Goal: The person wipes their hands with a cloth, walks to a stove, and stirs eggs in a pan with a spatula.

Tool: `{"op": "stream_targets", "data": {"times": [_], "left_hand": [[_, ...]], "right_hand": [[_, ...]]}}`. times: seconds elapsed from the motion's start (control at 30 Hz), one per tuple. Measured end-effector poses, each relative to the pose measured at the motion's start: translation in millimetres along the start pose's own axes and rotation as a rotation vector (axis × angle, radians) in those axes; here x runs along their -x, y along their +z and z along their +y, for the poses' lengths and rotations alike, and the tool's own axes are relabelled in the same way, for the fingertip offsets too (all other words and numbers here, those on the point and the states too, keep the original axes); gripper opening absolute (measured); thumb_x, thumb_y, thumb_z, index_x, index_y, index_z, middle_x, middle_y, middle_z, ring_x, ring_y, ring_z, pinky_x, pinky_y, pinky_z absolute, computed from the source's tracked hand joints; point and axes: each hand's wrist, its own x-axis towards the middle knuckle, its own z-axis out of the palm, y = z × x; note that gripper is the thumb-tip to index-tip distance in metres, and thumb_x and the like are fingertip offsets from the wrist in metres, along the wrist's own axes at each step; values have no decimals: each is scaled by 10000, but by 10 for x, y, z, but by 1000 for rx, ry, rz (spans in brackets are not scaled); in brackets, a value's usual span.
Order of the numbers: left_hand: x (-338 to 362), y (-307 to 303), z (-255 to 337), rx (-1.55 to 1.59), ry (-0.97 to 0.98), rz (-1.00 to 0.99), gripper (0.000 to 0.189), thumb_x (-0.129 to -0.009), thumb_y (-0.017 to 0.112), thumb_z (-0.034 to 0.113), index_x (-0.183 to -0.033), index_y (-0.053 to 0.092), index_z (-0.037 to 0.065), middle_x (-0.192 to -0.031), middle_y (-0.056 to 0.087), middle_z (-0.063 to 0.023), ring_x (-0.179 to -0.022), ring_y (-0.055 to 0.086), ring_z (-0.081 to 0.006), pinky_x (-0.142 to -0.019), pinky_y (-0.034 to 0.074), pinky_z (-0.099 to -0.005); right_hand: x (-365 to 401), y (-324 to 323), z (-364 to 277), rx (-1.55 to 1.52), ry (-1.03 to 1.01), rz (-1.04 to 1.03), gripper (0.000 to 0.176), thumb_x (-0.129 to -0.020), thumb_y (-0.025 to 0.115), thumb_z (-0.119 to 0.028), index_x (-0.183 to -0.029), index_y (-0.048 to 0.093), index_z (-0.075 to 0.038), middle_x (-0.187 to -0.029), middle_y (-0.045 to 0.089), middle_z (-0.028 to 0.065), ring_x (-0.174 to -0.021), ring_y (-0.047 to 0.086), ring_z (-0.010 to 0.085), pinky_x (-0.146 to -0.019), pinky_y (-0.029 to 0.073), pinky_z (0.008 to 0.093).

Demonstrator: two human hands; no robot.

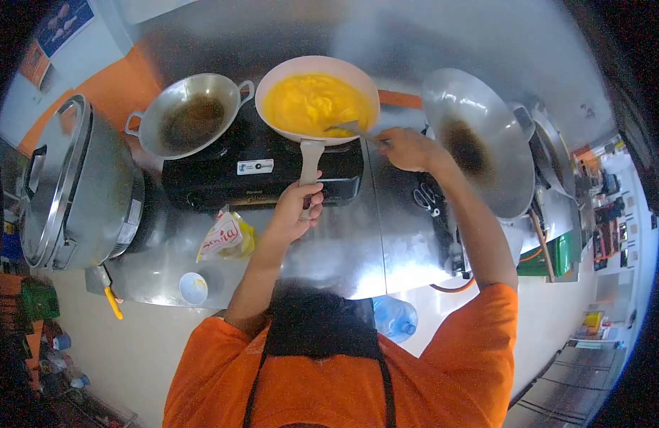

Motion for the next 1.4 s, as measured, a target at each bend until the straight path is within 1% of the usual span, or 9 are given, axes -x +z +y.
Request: {"op": "stream_targets", "data": {"times": [0.27,0.37,0.47,0.57,0.8,0.97,1.07,1.27,1.4], "left_hand": [[12,16,17,-19,-6,6,451,-812,549,158,-1223,368,126,-619,470,-1,-434,455,-128,-359,335,-279],[15,26,32,-33,-23,14,458,-812,549,159,-1228,360,123,-617,468,-2,-434,455,-128,-358,335,-279],[22,34,35,-43,-16,13,465,-812,549,161,-1232,352,123,-611,464,0,-434,455,-127,-364,339,-281],[42,39,48,-41,-24,14,470,-812,549,163,-1235,347,125,-609,465,3,-438,458,-127,-373,345,-282],[24,9,23,-38,-9,6,466,-812,551,169,-1232,352,129,-610,466,14,-448,464,-124,-377,346,-280],[30,17,3,-27,2,16,451,-808,556,168,-1213,363,130,-611,468,14,-448,465,-123,-374,346,-275],[18,9,-13,-24,22,15,419,-806,556,165,-1183,377,133,-612,469,10,-448,465,-122,-375,345,-275],[17,9,-6,-13,21,19,377,-803,558,159,-1142,394,133,-607,471,3,-438,461,-122,-376,344,-282],[12,2,-18,-3,23,14,386,-799,565,153,-1150,406,133,-610,468,10,-440,451,-119,-382,332,-280]], "right_hand": [[-392,53,23,3,-27,87,289,-820,475,-199,-967,615,7,-957,607,239,-922,583,375,-797,457,435],[-644,-2,-107,18,55,19,329,-801,484,-158,-1071,573,8,-942,614,221,-879,597,349,-779,473,386],[-782,-185,-435,-38,298,-107,330,-792,453,-147,-1053,582,7,-932,609,224,-829,610,345,-695,496,385],[-1165,-41,-300,136,72,8,344,-780,427,-147,-1042,579,15,-932,605,223,-796,619,338,-637,506,387],[-1457,98,-396,240,19,53,312,-779,421,-136,-991,577,32,-994,594,230,-885,597,355,-801,462,409],[-1352,296,-294,316,-4,0,299,-801,435,-156,-999,572,22,-1009,591,237,-931,577,374,-836,438,436],[-843,187,-439,245,3,44,296,-832,428,-168,-1025,562,11,-1003,589,239,-925,570,388,-829,439,445],[-334,265,-239,110,115,61,303,-868,434,-196,-1077,542,-5,-1022,580,233,-961,539,399,-853,421,448],[1,111,-243,50,56,45,300,-836,446,-179,-1038,574,2,-1027,575,252,-989,541,392,-868,416,470]]}}
